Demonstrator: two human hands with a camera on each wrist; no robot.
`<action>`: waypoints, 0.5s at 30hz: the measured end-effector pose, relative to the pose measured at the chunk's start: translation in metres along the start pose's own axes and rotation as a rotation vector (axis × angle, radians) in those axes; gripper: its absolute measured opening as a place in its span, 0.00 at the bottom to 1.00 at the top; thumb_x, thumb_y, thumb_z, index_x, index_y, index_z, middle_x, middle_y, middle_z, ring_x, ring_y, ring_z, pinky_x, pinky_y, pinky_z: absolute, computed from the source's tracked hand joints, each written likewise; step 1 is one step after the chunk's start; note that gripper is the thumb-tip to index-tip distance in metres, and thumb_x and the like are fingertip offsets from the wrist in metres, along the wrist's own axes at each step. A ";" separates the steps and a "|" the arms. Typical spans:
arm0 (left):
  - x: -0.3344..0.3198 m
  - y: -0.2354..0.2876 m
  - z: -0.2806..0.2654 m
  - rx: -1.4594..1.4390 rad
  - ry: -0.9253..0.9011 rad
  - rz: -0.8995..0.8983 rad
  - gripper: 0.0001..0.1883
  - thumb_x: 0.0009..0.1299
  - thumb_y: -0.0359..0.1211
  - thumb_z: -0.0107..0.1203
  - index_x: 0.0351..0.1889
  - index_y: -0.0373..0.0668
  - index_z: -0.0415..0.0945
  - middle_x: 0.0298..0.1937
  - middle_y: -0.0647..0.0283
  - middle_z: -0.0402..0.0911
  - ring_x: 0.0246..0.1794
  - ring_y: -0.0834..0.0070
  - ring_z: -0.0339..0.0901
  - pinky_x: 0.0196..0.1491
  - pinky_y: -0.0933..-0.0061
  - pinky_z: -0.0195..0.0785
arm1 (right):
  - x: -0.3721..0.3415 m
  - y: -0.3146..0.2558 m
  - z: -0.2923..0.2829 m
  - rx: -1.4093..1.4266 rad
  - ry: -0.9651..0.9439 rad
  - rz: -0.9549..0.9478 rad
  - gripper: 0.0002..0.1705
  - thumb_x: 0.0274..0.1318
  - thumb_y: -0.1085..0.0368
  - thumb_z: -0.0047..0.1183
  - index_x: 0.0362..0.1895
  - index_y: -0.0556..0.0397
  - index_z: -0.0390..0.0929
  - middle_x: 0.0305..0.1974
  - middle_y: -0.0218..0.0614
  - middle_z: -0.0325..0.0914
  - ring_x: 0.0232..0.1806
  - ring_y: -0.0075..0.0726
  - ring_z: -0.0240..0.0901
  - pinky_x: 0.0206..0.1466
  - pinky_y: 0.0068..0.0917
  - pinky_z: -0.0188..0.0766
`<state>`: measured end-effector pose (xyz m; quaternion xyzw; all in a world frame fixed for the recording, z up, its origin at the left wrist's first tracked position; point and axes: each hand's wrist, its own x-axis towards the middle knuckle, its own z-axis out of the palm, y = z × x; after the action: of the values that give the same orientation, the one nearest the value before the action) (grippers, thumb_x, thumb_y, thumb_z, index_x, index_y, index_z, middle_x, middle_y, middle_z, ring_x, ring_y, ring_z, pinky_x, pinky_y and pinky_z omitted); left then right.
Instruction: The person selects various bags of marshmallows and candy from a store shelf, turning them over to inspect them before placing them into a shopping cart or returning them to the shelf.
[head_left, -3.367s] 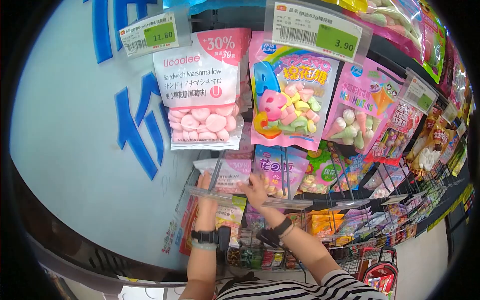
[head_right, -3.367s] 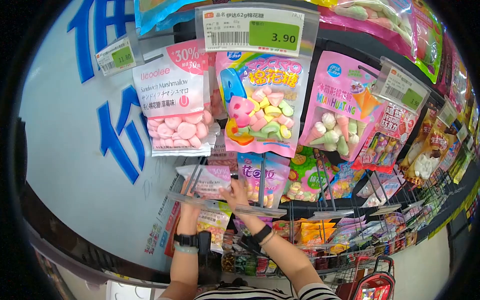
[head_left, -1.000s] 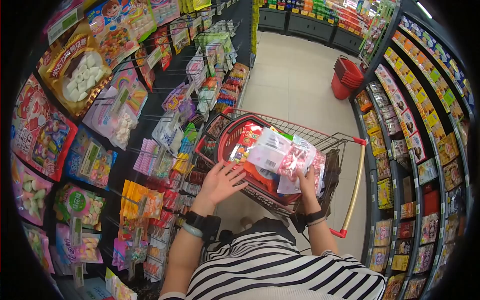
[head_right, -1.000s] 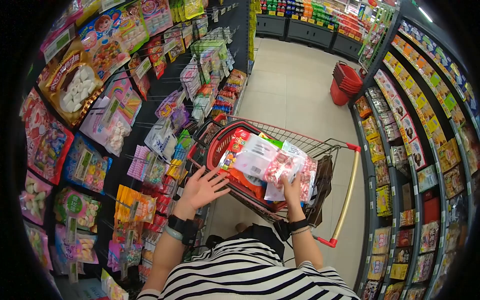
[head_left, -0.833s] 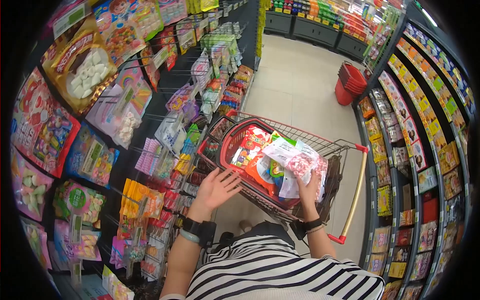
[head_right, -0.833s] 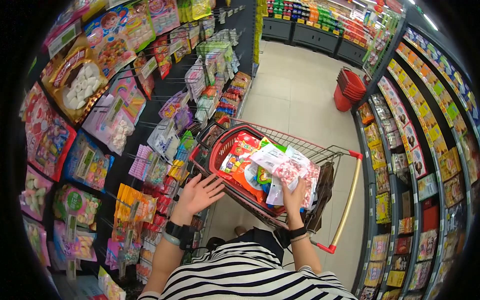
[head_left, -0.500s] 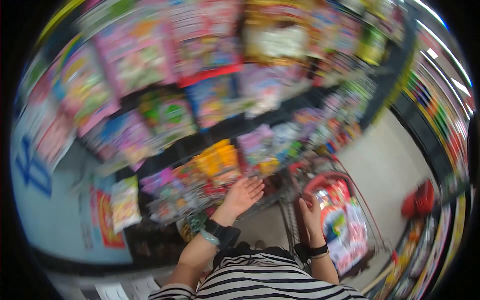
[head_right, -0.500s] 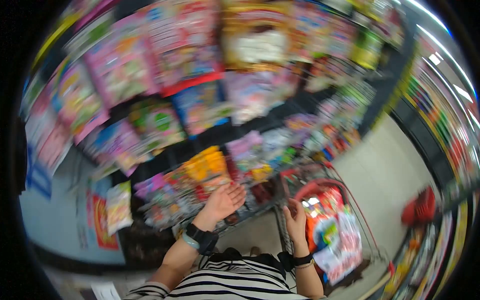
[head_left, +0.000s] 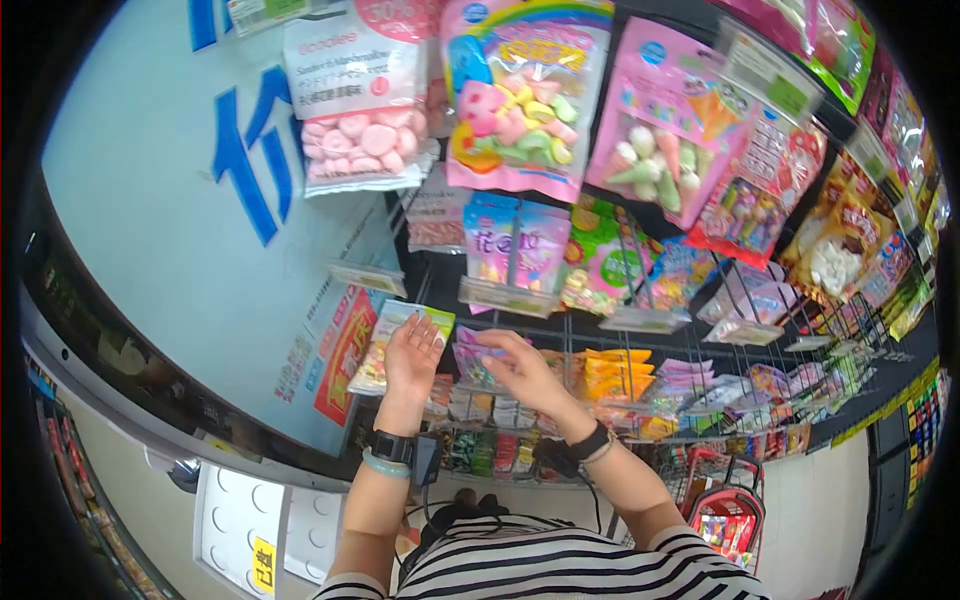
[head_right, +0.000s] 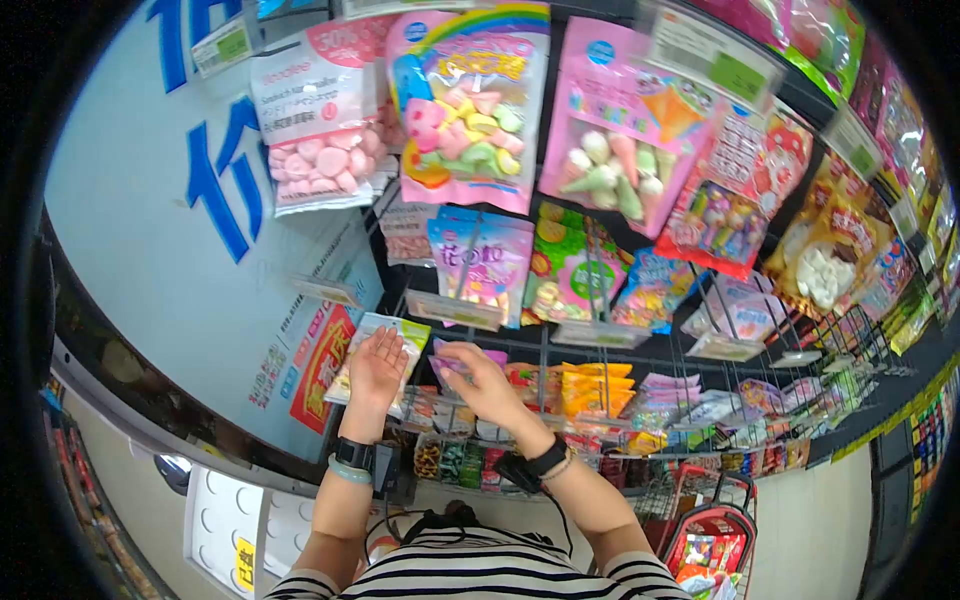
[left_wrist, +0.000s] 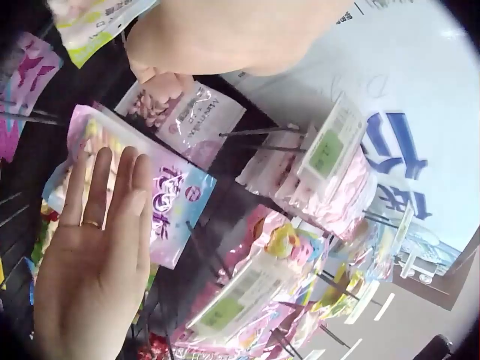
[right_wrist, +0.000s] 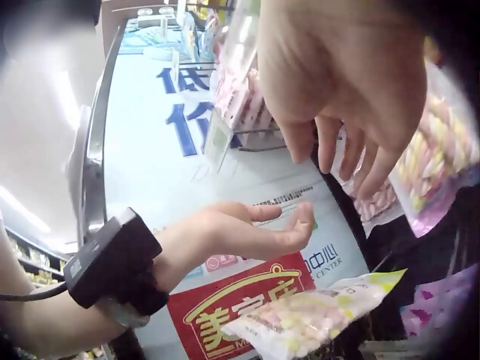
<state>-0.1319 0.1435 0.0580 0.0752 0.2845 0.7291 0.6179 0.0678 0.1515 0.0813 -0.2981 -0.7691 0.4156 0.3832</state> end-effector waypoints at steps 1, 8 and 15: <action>0.009 0.011 0.002 0.004 0.034 0.038 0.15 0.67 0.38 0.45 0.49 0.43 0.66 0.49 0.63 0.72 0.51 0.71 0.67 0.53 0.67 0.61 | 0.020 0.002 0.009 0.012 0.002 -0.033 0.20 0.58 0.63 0.50 0.53 0.57 0.68 0.55 0.43 0.66 0.53 0.39 0.67 0.50 0.30 0.69; 0.090 0.040 0.034 0.027 0.071 0.115 0.24 0.71 0.38 0.39 0.63 0.39 0.56 0.66 0.58 0.59 0.67 0.64 0.51 0.66 0.59 0.47 | 0.136 0.054 0.049 -0.017 0.126 0.016 0.35 0.56 0.60 0.52 0.64 0.56 0.53 0.65 0.45 0.51 0.63 0.45 0.55 0.58 0.37 0.65; 0.216 0.054 0.045 0.341 -0.249 0.492 0.26 0.69 0.48 0.44 0.59 0.40 0.64 0.55 0.62 0.68 0.53 0.74 0.64 0.55 0.72 0.56 | 0.217 0.090 0.043 -0.186 0.429 0.124 0.50 0.51 0.56 0.56 0.68 0.61 0.37 0.68 0.54 0.38 0.71 0.46 0.36 0.70 0.34 0.35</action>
<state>-0.2060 0.3577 0.0704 0.3326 0.2980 0.7838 0.4315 -0.0697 0.3452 0.0622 -0.4602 -0.6855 0.2927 0.4824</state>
